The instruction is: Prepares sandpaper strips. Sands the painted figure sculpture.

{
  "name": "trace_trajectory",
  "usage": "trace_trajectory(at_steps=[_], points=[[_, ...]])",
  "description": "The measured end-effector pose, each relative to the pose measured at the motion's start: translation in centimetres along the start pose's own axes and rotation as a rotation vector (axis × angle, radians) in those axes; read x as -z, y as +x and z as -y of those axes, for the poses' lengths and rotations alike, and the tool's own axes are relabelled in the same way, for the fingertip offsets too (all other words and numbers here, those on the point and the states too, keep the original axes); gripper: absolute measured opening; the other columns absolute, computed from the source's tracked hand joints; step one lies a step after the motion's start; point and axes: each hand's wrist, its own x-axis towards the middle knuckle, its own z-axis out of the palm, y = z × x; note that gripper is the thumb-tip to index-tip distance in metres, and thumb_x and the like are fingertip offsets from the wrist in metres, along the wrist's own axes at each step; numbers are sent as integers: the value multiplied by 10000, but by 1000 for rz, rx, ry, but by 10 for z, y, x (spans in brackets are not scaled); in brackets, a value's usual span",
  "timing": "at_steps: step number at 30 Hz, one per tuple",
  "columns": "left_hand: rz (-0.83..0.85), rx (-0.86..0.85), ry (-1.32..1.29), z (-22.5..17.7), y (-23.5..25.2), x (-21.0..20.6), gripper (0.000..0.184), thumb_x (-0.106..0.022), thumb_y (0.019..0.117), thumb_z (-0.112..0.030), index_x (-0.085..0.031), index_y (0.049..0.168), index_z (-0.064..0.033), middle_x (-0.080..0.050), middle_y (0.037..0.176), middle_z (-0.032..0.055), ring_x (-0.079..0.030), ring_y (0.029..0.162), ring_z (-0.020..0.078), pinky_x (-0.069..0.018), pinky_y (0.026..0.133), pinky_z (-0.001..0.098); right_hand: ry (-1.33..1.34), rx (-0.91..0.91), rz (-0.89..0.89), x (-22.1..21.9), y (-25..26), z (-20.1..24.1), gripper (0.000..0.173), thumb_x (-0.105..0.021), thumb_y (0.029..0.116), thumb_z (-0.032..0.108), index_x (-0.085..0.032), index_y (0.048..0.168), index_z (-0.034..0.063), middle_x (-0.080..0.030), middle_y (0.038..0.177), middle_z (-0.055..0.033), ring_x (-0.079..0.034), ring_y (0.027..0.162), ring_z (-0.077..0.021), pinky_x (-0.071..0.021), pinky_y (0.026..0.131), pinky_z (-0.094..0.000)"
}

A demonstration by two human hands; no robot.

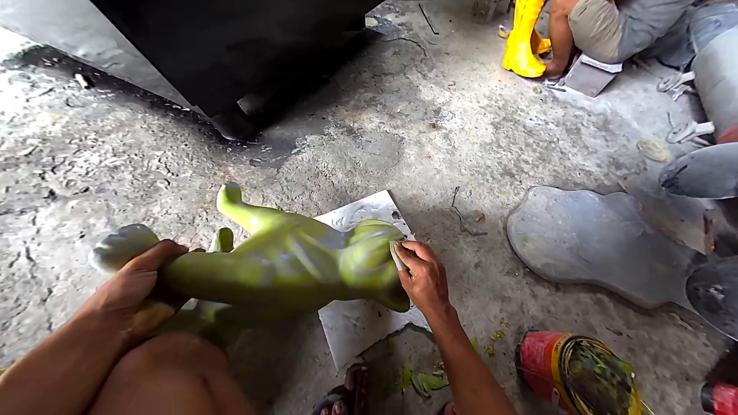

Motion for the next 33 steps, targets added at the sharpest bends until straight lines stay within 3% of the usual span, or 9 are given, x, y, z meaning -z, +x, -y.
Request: trace_trajectory(at_steps=[4,6,7,10,14,22,25,28,33], points=[[25,-14,55,-7,-31,-9,110,-541,985,-251,-566,1029,-153,-640,870,8,-640,752,100,-563,653,300,151,-34,-52,11,1,-8,333,-669,912,139,-770,1225,190,-704,1187,4,-670,1066,-89,-598,889,-303],[-249,-56,35,-14,-83,-59,136,-502,1006,-170,-554,1084,-72,-572,886,60,-564,756,133,-497,676,302,201,-62,-57,18,8,-8,377,-655,909,106,-746,1268,169,-684,1201,-16,-666,1046,-93,-601,870,-307],[-279,-62,33,-14,-93,-66,136,-501,1010,-162,-546,1097,-68,-567,898,62,-564,767,130,-499,686,295,201,-62,-43,21,12,-7,386,-651,911,104,-740,1281,170,-674,1204,-24,-664,1031,-97,-601,855,-310],[-2,-9,14,2,-42,0,125,-554,988,-244,-568,1034,-129,-643,902,37,-641,799,138,-566,720,361,138,-40,73,21,16,2,394,-686,892,126,-744,1274,204,-679,1123,-11,-669,956,-107,-608,788,-333],[-102,-8,32,3,-38,-3,93,-566,982,-236,-577,999,-145,-634,867,19,-628,771,123,-561,699,348,-5,21,116,16,7,12,370,-729,888,170,-757,1254,216,-682,1000,-9,-664,920,-130,-592,770,-312],[-104,-4,11,8,-39,2,103,-584,970,-251,-583,1004,-154,-640,865,20,-637,777,133,-562,704,372,132,-54,36,25,-2,-1,317,-664,912,174,-777,1200,242,-700,1112,34,-671,972,-71,-606,793,-306],[-121,-50,-14,17,-46,1,101,-574,963,-233,-581,1015,-147,-638,875,20,-635,775,132,-561,696,369,176,-103,131,32,15,-3,340,-622,945,151,-759,1240,252,-695,1170,44,-669,1017,-64,-603,842,-337],[-120,-84,-15,28,-49,4,82,-571,956,-246,-596,981,-172,-645,836,-15,-634,724,103,-558,646,331,176,-73,211,35,22,2,312,-626,936,142,-776,1185,257,-689,1141,55,-664,1001,-56,-601,836,-337],[-91,-95,-46,36,-48,9,92,-544,982,-244,-596,1014,-174,-645,862,-26,-640,752,93,-563,671,313,90,-57,176,31,-1,20,306,-620,956,204,-768,1215,275,-684,1185,48,-658,1053,-71,-598,861,-328]])
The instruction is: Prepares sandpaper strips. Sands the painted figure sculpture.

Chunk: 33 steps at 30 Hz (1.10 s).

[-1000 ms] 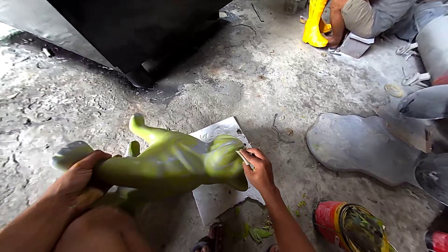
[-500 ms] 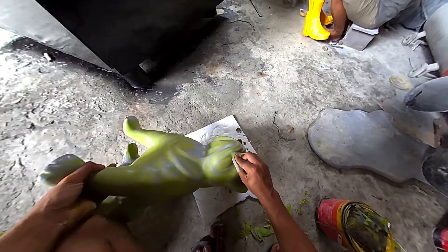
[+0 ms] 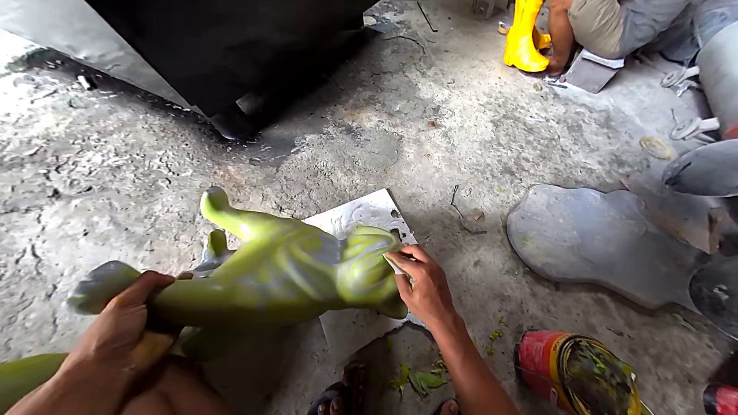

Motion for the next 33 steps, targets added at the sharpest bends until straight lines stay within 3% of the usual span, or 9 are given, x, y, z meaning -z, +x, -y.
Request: trace_trajectory(at_steps=[7,10,13,19,25,29,33], points=[[-24,1,6,2,5,1,115,-549,982,-248,-598,1050,-170,-651,871,-22,-649,744,96,-569,658,318,39,31,-111,-15,-23,5,314,-604,960,203,-771,1210,293,-705,1198,53,-663,1091,-78,-600,882,-336],[-23,5,-28,8,13,6,143,-567,972,-262,-600,1080,-175,-655,909,-19,-653,779,100,-568,683,323,127,17,-109,1,-7,6,334,-593,929,142,-769,1198,231,-704,1172,43,-669,1052,-76,-607,862,-342],[-33,5,-32,13,24,10,236,-632,923,-287,-607,1120,-159,-664,941,12,-655,813,133,-568,692,369,96,53,-45,15,17,8,332,-577,952,109,-750,1226,178,-695,1183,14,-672,1045,-78,-609,869,-331],[-141,-6,-17,6,21,-3,380,-732,865,-343,-629,1177,-154,-668,965,16,-650,829,141,-559,713,392,-163,112,124,10,26,25,335,-623,944,147,-752,1242,225,-697,1142,25,-678,1001,-103,-606,824,-353],[-155,-19,-1,1,17,-10,330,-747,854,-318,-637,1127,-167,-657,921,-9,-638,790,123,-547,689,379,-330,171,103,4,10,25,400,-667,890,107,-746,1266,218,-709,1155,5,-685,1050,-127,-606,843,-343],[-164,-2,4,-1,17,-12,408,-774,832,-327,-642,1171,-142,-681,973,18,-656,837,146,-556,733,411,-359,240,85,5,4,13,364,-645,916,142,-752,1255,218,-709,1205,7,-665,1138,-119,-590,921,-321],[-156,-23,10,-4,17,-14,428,-787,826,-316,-641,1181,-127,-683,985,34,-660,850,161,-559,742,434,-287,238,54,14,3,1,328,-622,944,190,-769,1229,255,-723,1177,28,-693,1048,-92,-616,849,-319]])
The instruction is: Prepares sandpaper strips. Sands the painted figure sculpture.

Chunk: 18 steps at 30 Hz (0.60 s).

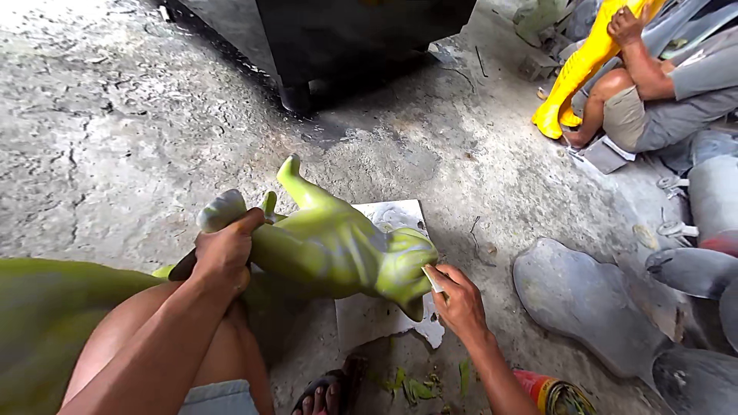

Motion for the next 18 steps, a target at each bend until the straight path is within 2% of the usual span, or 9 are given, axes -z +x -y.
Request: trace_trajectory(at_steps=[4,7,10,15,18], points=[[6,-28,-25,0,1,-3,402,-794,823,-299,-637,1152,-132,-685,961,27,-665,828,153,-567,726,425,120,-118,8,13,26,1,393,-609,935,112,-741,1282,239,-700,1171,30,-675,1016,-73,-610,848,-340],[4,-31,-37,0,4,-6,407,-806,818,-316,-644,1144,-133,-694,960,26,-673,828,155,-573,726,426,109,-151,118,14,45,9,357,-590,946,117,-764,1225,255,-694,1140,36,-669,996,-94,-597,835,-380],[-9,-49,-36,1,9,-8,455,-828,797,-341,-639,1157,-137,-694,962,21,-676,835,142,-577,738,412,76,-175,157,16,50,22,356,-590,942,111,-775,1198,274,-689,1127,40,-667,983,-95,-596,818,-380],[-12,-17,-39,-1,12,-11,531,-848,769,-373,-625,1192,-144,-692,990,24,-681,861,150,-581,753,421,27,-178,74,2,29,42,351,-600,955,125,-758,1241,251,-671,1165,13,-661,1009,-97,-603,824,-341],[-8,-9,-43,-1,14,-11,570,-846,766,-387,-612,1220,-134,-699,1008,36,-691,875,164,-587,761,433,-6,-165,5,-15,13,48,384,-592,961,125,-729,1300,242,-657,1231,-7,-656,1073,-106,-604,861,-323]])
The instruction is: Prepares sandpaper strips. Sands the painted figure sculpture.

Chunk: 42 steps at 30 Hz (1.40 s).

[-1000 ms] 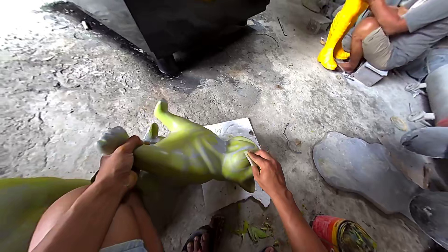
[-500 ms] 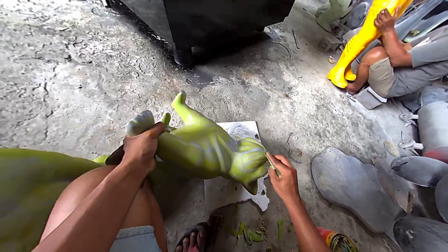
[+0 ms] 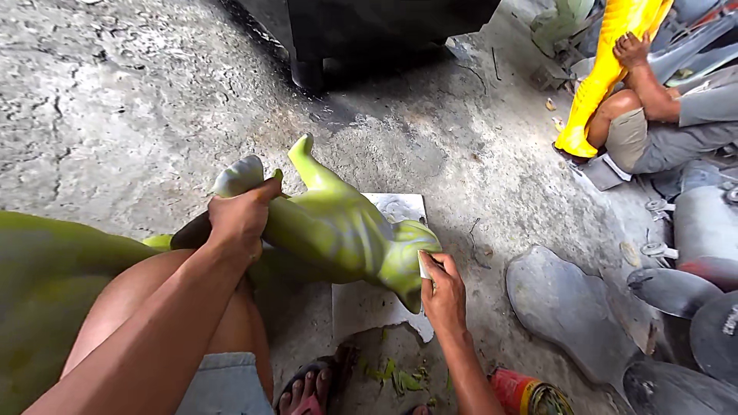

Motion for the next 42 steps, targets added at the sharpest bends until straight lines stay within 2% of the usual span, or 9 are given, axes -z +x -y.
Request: trace_trajectory(at_steps=[4,9,13,17,22,27,30,35,42], points=[[-10,-9,14,-1,1,-1,538,-843,758,-349,-621,1196,-129,-686,1015,48,-674,892,170,-569,767,447,3,51,-47,-9,-9,-6,384,-580,966,150,-729,1304,253,-666,1275,-6,-644,1140,-115,-594,901,-316],[8,-22,15,-2,2,-3,531,-835,790,-354,-620,1220,-128,-693,1029,42,-682,902,163,-579,789,438,56,88,-87,3,8,-6,354,-592,960,148,-753,1261,241,-696,1201,19,-665,1074,-84,-603,856,-311],[11,-11,15,-2,3,-2,555,-842,773,-351,-615,1229,-130,-693,1037,45,-685,904,168,-580,789,445,-80,67,-60,0,13,3,365,-631,958,145,-729,1300,225,-686,1192,-20,-680,1044,-141,-610,828,-355],[15,-20,9,-2,2,-1,522,-835,781,-335,-624,1213,-130,-691,1030,42,-680,903,164,-576,788,443,-186,102,-68,-9,3,5,325,-660,944,145,-758,1249,202,-722,1239,-30,-675,1183,-161,-598,934,-360],[20,-27,16,0,1,0,501,-833,779,-336,-634,1190,-131,-695,1015,42,-681,895,165,-575,778,444,-192,154,-79,-9,-3,-2,328,-678,927,115,-764,1234,194,-711,1273,-18,-642,1247,-151,-575,994,-341],[29,-40,32,3,2,2,481,-830,780,-335,-635,1171,-132,-685,1004,39,-669,884,160,-568,767,440,-6,135,-92,4,-2,-18,272,-661,908,181,-798,1139,224,-728,1128,25,-688,1051,-105,-613,850,-333],[25,-38,29,3,2,2,493,-832,767,-331,-636,1175,-136,-689,1001,36,-673,881,160,-569,770,442,150,41,-77,20,17,-31,314,-631,915,100,-780,1176,190,-712,1155,22,-681,1041,-84,-615,862,-348],[26,-34,28,0,-1,-1,473,-828,780,-345,-635,1162,-142,-684,988,25,-668,857,143,-569,751,420,167,21,82,25,46,-40,271,-581,988,122,-773,1169,182,-704,1169,20,-669,1065,-82,-588,924,-359],[18,-12,21,-1,-1,-1,547,-830,783,-363,-617,1229,-126,-689,1051,51,-679,917,170,-576,793,451,111,81,120,27,34,-31,319,-584,953,99,-771,1186,210,-702,1175,42,-664,1071,-73,-590,909,-350]])
